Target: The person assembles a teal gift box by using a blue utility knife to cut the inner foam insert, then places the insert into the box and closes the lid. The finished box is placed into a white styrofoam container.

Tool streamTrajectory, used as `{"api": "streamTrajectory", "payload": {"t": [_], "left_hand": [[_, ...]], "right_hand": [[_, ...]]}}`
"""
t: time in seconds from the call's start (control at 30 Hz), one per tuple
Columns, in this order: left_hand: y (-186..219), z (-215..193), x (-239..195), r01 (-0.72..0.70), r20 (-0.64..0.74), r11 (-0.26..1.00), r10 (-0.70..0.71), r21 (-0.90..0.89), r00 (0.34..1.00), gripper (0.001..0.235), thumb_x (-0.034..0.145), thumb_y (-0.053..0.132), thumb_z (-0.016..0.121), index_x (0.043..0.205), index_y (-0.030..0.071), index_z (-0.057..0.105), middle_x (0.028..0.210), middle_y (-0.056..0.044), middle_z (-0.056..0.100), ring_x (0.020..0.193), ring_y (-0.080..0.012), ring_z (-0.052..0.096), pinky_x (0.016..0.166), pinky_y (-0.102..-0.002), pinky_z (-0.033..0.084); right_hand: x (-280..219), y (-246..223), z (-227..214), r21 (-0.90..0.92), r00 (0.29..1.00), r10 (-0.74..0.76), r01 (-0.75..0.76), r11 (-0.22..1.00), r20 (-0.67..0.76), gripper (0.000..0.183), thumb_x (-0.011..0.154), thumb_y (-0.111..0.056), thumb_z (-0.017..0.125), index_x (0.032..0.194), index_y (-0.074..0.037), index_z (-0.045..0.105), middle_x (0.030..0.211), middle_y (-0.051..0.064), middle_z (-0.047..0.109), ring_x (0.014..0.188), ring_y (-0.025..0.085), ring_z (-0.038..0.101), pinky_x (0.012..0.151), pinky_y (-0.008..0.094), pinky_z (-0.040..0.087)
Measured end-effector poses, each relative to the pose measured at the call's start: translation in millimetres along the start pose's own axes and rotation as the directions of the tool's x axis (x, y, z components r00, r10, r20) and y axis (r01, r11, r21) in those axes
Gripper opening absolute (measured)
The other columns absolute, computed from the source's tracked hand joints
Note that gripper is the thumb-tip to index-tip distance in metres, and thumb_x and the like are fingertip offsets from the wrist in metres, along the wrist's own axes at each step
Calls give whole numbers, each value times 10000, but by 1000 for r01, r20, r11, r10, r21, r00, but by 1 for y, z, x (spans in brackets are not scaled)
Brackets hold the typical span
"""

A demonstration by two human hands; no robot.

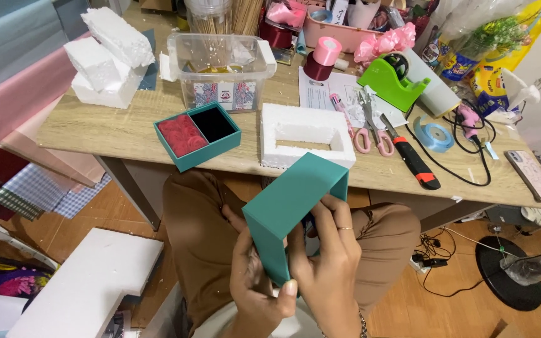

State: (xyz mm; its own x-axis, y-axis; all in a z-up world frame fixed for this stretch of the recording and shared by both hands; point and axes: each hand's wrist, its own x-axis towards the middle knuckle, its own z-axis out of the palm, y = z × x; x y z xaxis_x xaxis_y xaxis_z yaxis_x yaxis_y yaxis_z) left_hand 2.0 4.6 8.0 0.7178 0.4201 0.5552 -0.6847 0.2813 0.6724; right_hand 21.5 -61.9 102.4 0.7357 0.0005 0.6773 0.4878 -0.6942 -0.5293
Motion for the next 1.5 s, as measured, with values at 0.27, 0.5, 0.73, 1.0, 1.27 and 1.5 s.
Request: {"api": "streamTrajectory", "payload": {"t": [0.27,0.5,0.73,1.0,1.27,1.5], "left_hand": [[-10,-1,-6,-50,10,998,50,44,999,841,931,403,693,1467,-122,312,1430,-292,501,1343,-356,535,1116,-463,505],[-7,1,-2,-53,-6,998,53,17,999,820,911,362,715,1450,-121,330,1264,-255,590,1154,-297,633,954,-398,590],[-5,-26,24,356,-79,935,-355,0,932,863,826,420,721,1501,-3,391,1398,-163,580,1221,-247,623,980,-358,551],[-2,-60,36,183,-255,950,-117,251,960,913,797,487,704,1503,6,383,1389,-189,578,1264,-283,602,1060,-392,515],[-4,-101,79,22,-491,999,-31,-23,870,654,869,201,563,1485,35,419,1314,-143,533,1218,-264,559,1009,-508,604],[21,-132,104,13,-685,994,68,112,725,635,842,391,590,1435,202,462,1312,-125,486,1190,-208,489,1023,-493,610]], "right_hand": [[-2,3,-5,-82,1000,8,-6,997,24,186,892,-86,635,1072,-43,659,1108,97,629,813,200,662,636,304,541],[0,5,-6,-63,992,60,-53,997,114,240,884,-95,607,1121,-63,627,1152,85,613,873,231,662,661,350,523],[1,0,-27,238,894,-144,44,970,425,341,958,-178,594,1247,-4,646,1212,130,623,1183,271,641,995,353,505],[14,37,-74,409,845,476,-535,739,245,641,799,-143,670,1425,-54,568,1132,106,684,946,228,704,862,346,592],[86,180,-41,-314,814,539,-464,828,218,552,993,-175,525,1542,-152,467,1241,187,433,760,245,536,800,484,430],[86,292,6,-557,774,406,-83,826,486,276,968,-182,553,1210,-67,490,994,241,649,874,460,586,687,508,441]]}}
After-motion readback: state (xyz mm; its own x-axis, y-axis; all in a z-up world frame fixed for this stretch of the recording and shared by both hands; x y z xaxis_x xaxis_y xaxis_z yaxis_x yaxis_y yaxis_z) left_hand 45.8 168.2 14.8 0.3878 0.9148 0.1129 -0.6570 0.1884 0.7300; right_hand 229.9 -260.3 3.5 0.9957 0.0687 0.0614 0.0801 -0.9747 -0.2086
